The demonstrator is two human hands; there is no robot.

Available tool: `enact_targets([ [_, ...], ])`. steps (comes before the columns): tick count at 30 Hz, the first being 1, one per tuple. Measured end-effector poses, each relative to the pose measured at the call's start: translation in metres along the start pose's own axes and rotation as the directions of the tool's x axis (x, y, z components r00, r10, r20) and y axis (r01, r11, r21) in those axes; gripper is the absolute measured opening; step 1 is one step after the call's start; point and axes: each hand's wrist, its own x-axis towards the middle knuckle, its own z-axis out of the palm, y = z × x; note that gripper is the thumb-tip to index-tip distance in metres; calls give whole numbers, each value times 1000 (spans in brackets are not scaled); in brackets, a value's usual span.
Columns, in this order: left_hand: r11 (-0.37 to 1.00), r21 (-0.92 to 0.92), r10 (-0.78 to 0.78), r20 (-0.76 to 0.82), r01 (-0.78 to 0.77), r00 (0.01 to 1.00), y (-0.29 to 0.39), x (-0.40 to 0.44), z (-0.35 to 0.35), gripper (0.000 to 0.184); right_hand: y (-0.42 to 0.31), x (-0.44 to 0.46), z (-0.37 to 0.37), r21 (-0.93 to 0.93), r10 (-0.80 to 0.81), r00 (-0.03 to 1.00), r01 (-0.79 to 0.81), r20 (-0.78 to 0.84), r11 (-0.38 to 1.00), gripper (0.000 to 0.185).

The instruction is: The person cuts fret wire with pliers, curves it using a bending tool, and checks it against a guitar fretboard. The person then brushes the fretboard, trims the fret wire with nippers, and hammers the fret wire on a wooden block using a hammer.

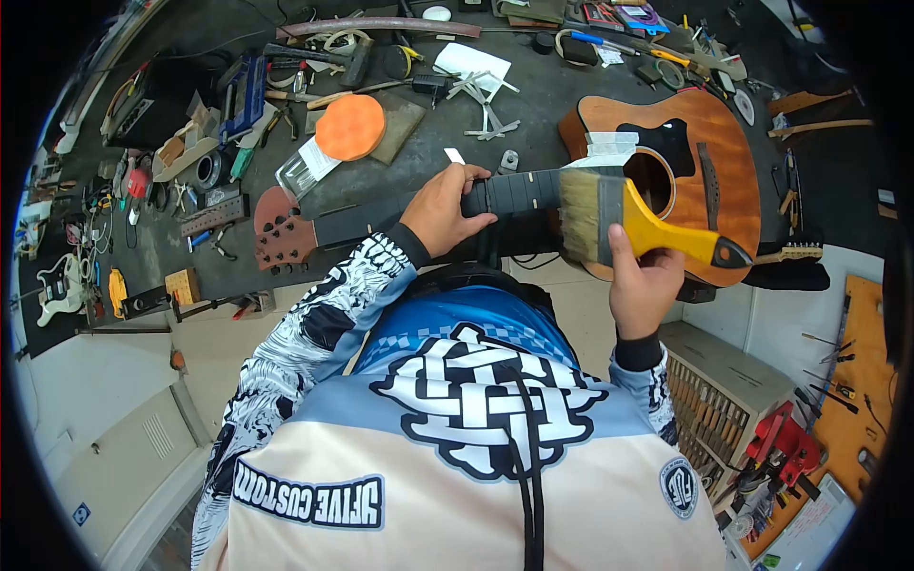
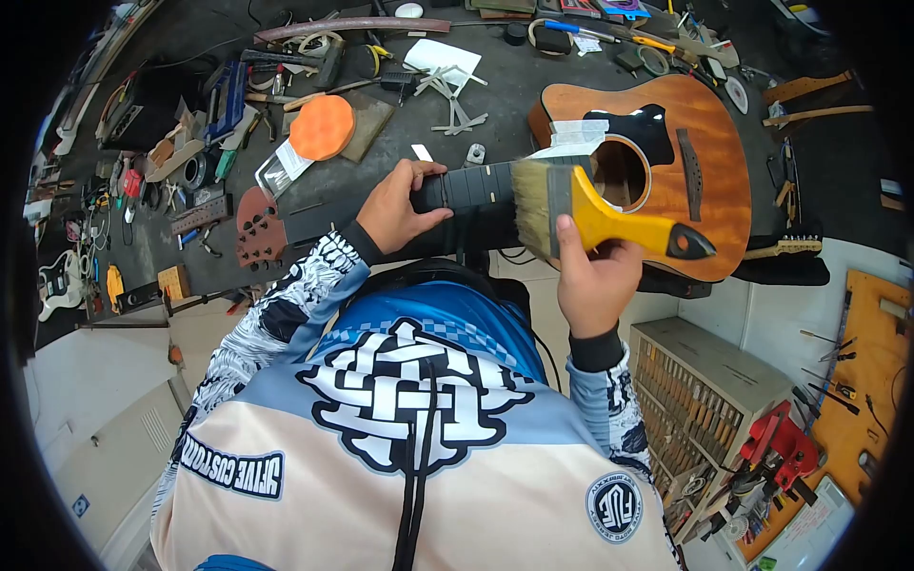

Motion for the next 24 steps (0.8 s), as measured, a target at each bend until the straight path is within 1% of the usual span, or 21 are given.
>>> enact_targets([
  [1,1000,-1,3,-4,-3,1000,-2,0,0,57,0,5,6,-1,-5,1000,5,1,1000,34],
  [3,1000,-11,-6,-14,6,1000,-1,-2,-1,57,0,15,26,-8,-110,990,111,88,994,34],
  [5,1000,16,-26,-2,26,1000,7,-2,-4,54,3,19,55,-161,-154,985,165,80,973,33],
  [6,998,46,-49,5,48,999,11,-1,-6,52,10,22,69,-157,-198,975,211,96,965,34],
  [7,998,43,-43,2,43,999,10,-3,-5,52,12,20,77,-221,-121,985,145,120,964,35],
  [9,999,7,-48,2,48,999,6,-2,-5,55,4,12,73,-360,-156,966,222,205,906,35],
  [11,1000,14,-25,-7,26,1000,5,-3,-6,56,-19,6,44,-482,-77,915,279,396,830,35],
  [12,1000,25,-3,-7,3,1000,5,-3,-7,57,-29,5,28,-497,-132,863,398,487,771,35],
  [13,1000,20,-9,-18,9,1000,5,-4,-7,57,-36,2,14,-658,-7,874,371,486,655,35],
  [15,1000,21,-4,-22,4,1000,5,-4,-5,56,-43,0,2,-613,-20,919,278,393,739,33],
  [16,1000,19,-4,-30,5,1000,5,-3,-5,56,-46,1,2,-614,-24,917,286,399,736,33],
  [18,999,33,10,-21,-10,1000,5,-3,-5,60,-51,0,3,-526,-23,943,205,332,825,33],
  [19,999,36,13,-24,-13,1000,3,-3,-5,60,-52,-2,7,-524,-28,943,209,332,826,33],
  [21,997,-28,70,-27,-71,997,3,-2,-7,69,-53,-10,20,-387,-66,973,150,220,910,33],
  [22,997,-26,76,-25,-77,997,2,-3,-9,69,-54,-14,28,-386,-70,974,150,214,910,33],
  [24,999,-21,28,-26,-28,999,8,-9,-24,79,-52,-20,49,-174,-91,984,118,154,978,34],
])
